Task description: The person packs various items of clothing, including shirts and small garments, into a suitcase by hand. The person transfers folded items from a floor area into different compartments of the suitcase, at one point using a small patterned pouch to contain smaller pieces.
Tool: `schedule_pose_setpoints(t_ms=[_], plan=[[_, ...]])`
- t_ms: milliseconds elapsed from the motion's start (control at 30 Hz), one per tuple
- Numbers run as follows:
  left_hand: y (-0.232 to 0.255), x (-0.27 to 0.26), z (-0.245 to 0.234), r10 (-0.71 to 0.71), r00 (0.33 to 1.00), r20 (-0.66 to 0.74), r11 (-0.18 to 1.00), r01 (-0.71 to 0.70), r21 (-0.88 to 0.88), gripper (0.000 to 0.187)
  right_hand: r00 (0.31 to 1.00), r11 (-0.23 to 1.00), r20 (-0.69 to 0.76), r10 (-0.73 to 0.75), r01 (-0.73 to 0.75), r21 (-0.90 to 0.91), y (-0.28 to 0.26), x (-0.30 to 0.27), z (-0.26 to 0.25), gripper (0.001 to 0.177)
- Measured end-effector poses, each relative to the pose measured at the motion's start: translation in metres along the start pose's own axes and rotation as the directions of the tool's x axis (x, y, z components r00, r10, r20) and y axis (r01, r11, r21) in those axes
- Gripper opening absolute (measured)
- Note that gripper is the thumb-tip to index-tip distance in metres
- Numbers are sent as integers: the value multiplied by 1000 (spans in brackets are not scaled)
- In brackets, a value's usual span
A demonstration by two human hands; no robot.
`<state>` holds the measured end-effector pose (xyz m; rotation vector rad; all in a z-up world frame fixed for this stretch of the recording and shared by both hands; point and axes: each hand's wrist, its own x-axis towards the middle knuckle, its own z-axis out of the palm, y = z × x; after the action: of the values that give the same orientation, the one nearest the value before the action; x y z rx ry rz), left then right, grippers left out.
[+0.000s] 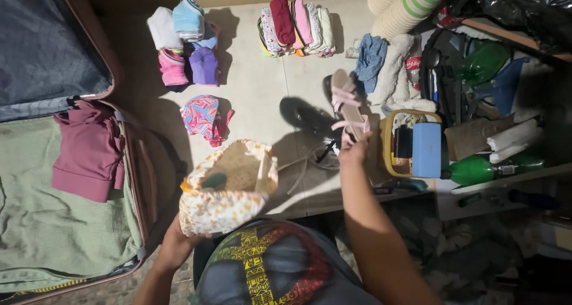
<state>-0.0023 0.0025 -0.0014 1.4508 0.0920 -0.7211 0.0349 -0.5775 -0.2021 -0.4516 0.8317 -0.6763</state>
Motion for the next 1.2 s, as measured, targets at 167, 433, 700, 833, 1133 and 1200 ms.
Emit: schedule_pose_setpoints(t_ms=[167,433,700,833,1133,1200], plan=[[-9,-12,-2,-64,998,3,998,64,-14,78,982,995,-172,-82,71,-71,-7,-37,59,45],[-28,-14,-10,-93,996,6,992,94,-85,79,931,101,184,-315,226,-969,-28,-108,69,90],[-21,-19,-9,-179,982,-60,984,179,-10,82,801,-667,588,111,498,-554,-80,-159,19,84],[-28,-24,-16,-178,980,-85,983,174,-54,83,729,-547,663,173,631,-551,-93,-146,-33,50],[-13,-31,-9,-118,986,-118,992,112,-58,82,703,-535,624,342,691,-485,-93,-146,103,89],[-16,-36,-8,-92,990,-111,994,85,-71,85,689,-490,676,261,698,-522,-80,-133,129,75]])
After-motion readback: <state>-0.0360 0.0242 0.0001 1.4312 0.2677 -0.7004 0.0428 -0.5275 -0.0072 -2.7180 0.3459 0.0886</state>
